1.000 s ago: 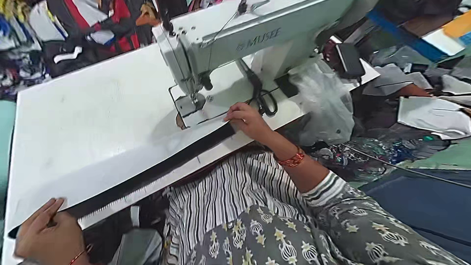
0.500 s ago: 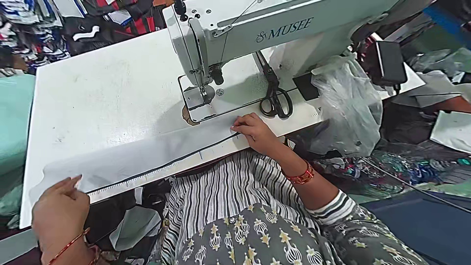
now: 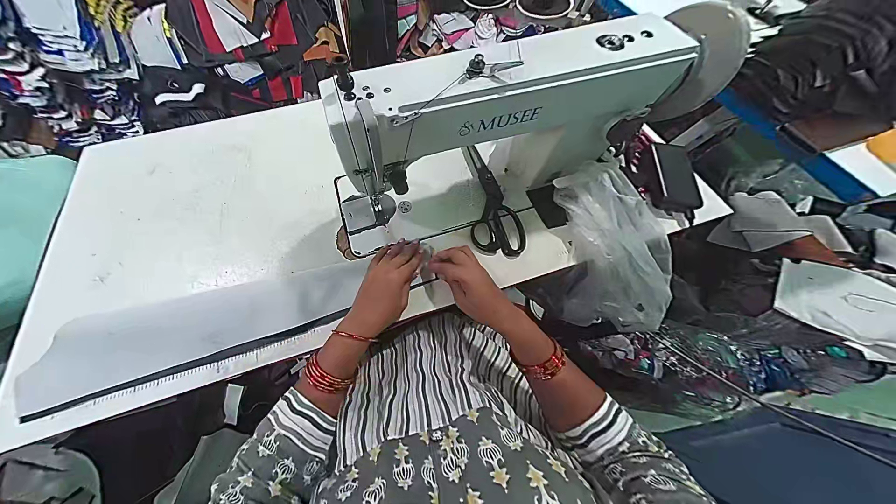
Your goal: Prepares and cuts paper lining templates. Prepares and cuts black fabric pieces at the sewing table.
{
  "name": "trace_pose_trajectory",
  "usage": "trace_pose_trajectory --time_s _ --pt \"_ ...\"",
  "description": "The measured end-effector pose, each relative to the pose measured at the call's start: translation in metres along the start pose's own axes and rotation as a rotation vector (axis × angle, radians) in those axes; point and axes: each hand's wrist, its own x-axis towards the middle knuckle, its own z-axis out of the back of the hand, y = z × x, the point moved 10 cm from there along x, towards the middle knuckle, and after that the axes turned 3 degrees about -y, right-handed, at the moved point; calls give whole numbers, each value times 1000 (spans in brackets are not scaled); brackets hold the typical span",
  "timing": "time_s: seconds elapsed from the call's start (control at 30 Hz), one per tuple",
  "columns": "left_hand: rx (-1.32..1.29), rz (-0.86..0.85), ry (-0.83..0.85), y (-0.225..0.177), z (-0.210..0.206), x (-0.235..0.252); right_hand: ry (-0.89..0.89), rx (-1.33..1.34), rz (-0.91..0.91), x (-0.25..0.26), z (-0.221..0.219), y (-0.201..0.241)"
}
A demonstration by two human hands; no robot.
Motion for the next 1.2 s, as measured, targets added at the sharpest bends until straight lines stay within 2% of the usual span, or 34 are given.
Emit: trace_pose_trajectory --time_s 0.1,0.2,0.37,0.7,0.83,0.9,0.97,1.07,1.2 --pt "-27 2 20 2 0 -2 -125 -46 -91 6 12 -14" --pt "-32 9 31 0 1 -1 -122 -16 -139 11 13 -19" --pt "-1 67 30 -1 -2 1 -130 -38 -114 8 10 -18" --pt "70 68 -33 -8 -2 1 -134 -27 -88 5 8 -18" --pt "51 65 -48 -7 -1 -1 -306 -72 -100 2 29 -18" --pt "21 78 -38 -6 -1 -1 -379 -217 -167 0 50 -24" --pt "-4 76 -41 -4 -1 -2 -364 -336 -292 2 67 -39" --pt "-29 54 -47 -3 0 -3 -205 -402 -504 4 73 -61" --pt "-56 56 -16 -2 -1 -2 -11 -423 -721 6 78 -63"
